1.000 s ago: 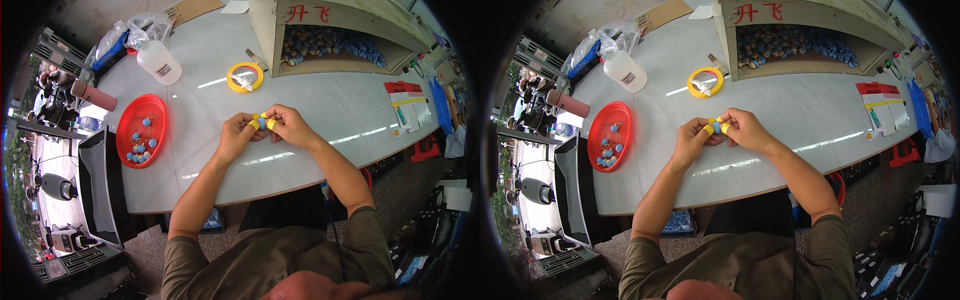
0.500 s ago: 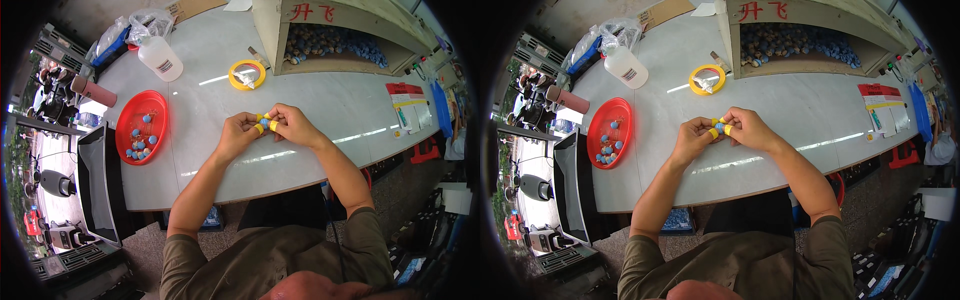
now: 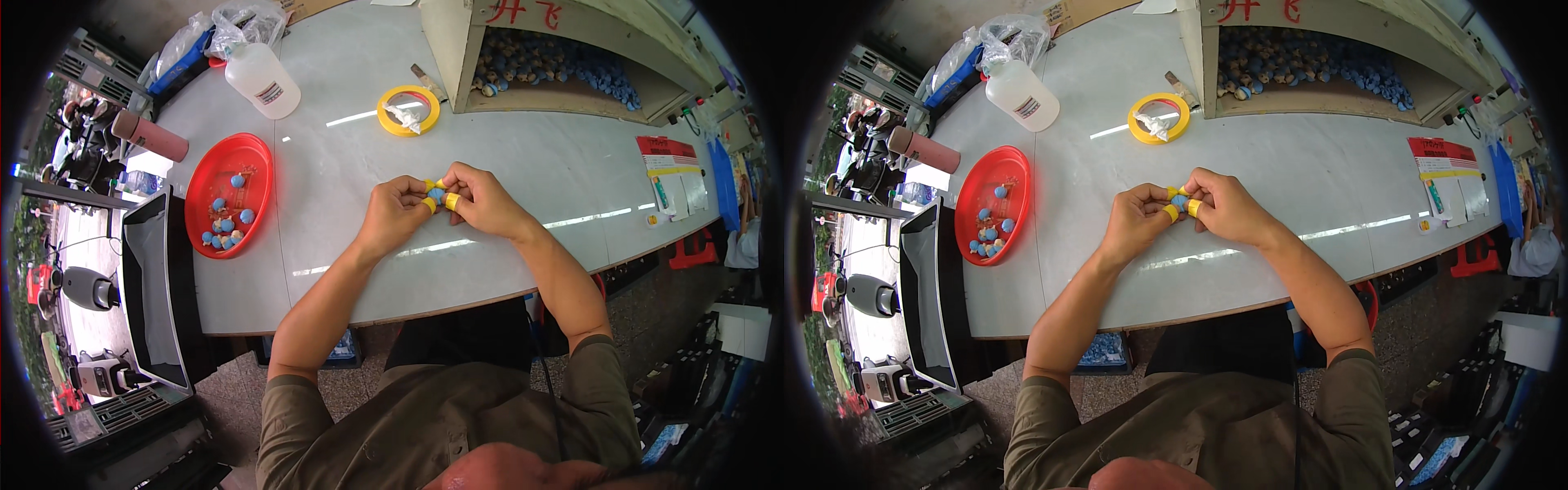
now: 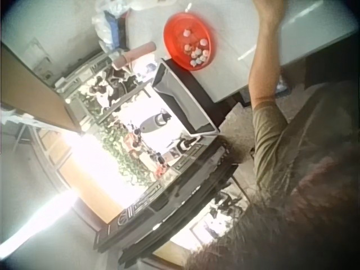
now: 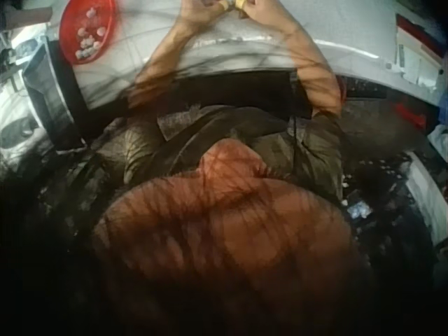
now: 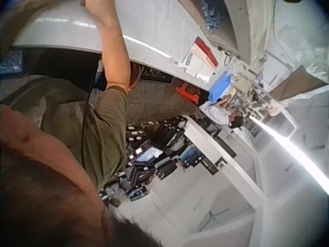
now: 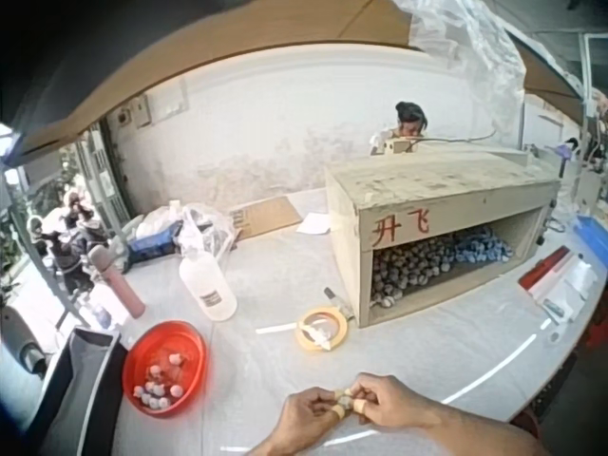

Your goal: The person repeatedly picks small blue balls from a red bowl, applies glue from a white bottle, and attaches yellow foam pieces to the balls. They then place the assembled items into a wooden box. The process is repeated multiple times throughout the video.

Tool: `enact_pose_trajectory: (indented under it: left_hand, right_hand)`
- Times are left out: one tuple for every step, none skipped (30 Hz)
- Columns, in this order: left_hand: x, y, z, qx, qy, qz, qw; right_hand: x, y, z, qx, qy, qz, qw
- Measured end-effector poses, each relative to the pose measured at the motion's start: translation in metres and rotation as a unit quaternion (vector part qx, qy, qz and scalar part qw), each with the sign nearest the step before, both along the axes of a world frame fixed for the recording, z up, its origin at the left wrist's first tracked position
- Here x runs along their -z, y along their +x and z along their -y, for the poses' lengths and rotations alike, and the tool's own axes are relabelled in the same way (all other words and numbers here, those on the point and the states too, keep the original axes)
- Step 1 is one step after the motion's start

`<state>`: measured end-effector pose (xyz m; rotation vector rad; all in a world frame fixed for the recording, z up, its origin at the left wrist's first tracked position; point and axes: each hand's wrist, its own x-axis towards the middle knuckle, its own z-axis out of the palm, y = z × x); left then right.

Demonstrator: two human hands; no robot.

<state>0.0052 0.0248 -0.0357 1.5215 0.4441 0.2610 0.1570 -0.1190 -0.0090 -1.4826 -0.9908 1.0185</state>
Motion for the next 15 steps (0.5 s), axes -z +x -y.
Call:
enact_pose_trajectory:
  left_hand:
    - [-0.0009,0.0001,0.0004,-0.001,0.009,-0.004,1.0]
    - [-0.002,0.0001,0.0009,-0.001,0.009,-0.003,1.0]
    - [-0.0034,0.0,0.0013,-0.002,0.01,-0.003,1.0]
    - [-0.0039,-0.0001,0.0015,-0.003,0.011,-0.003,1.0]
    - [-0.0023,-0.0001,0.0013,-0.004,0.014,-0.002,1.0]
    - [-0.0001,0.0001,0.0007,-0.005,0.017,0.0,1.0]
    - [0.0012,0.0,0.0005,-0.006,0.02,0.001,1.0]
    - [0.0017,0.0001,0.0014,-0.015,0.022,0.006,1.0]
    - [0.0017,0.0006,0.0027,-0.024,0.023,0.01,0.999]
    - [0.0015,0.0009,0.0034,-0.033,0.025,0.015,0.999]
    - [0.0003,0.001,0.0035,-0.033,0.026,0.015,0.999]
    - [-0.0014,0.001,0.0038,-0.033,0.028,0.014,0.999]
    - [-0.0022,0.001,0.0039,-0.033,0.029,0.014,0.999]
    - [-0.0016,0.0011,0.004,-0.031,0.025,0.014,0.999]
    - [-0.0012,0.0013,0.0037,-0.029,0.021,0.014,0.999]
  right_hand:
    - [0.0,-0.0003,0.0003,0.001,0.002,0.003,1.0]
    - [0.0,-0.0006,0.0005,0.002,0.003,0.007,1.0]
    - [-0.0002,-0.0009,0.0004,0.003,0.003,0.007,1.0]
    - [-0.0004,-0.0013,0.0003,0.005,0.004,0.008,1.0]
    - [-0.0005,-0.0016,0.0003,0.006,0.004,0.008,1.0]
    - [-0.0002,-0.0016,-0.0001,0.006,0.002,0.01,1.0]
    - [0.0006,-0.0012,-0.0003,0.006,0.001,0.012,1.0]
    - [0.0012,-0.001,-0.0004,0.006,-0.001,0.014,1.0]
    - [0.0018,-0.0007,-0.0004,0.007,-0.002,0.014,1.0]
    - [0.0023,-0.0005,-0.0003,0.009,-0.003,0.015,1.0]
    - [0.0026,-0.0003,-0.0004,0.011,-0.004,0.015,1.0]
    - [0.0012,0.0,-0.0002,0.009,-0.006,0.013,1.0]
    - [-0.0019,0.0004,-0.0001,0.008,-0.009,0.01,1.0]
    - [-0.0041,0.0008,0.0001,0.006,-0.011,0.008,1.0]
    - [-0.0055,0.0011,-0.0001,0.007,-0.016,0.003,1.0]
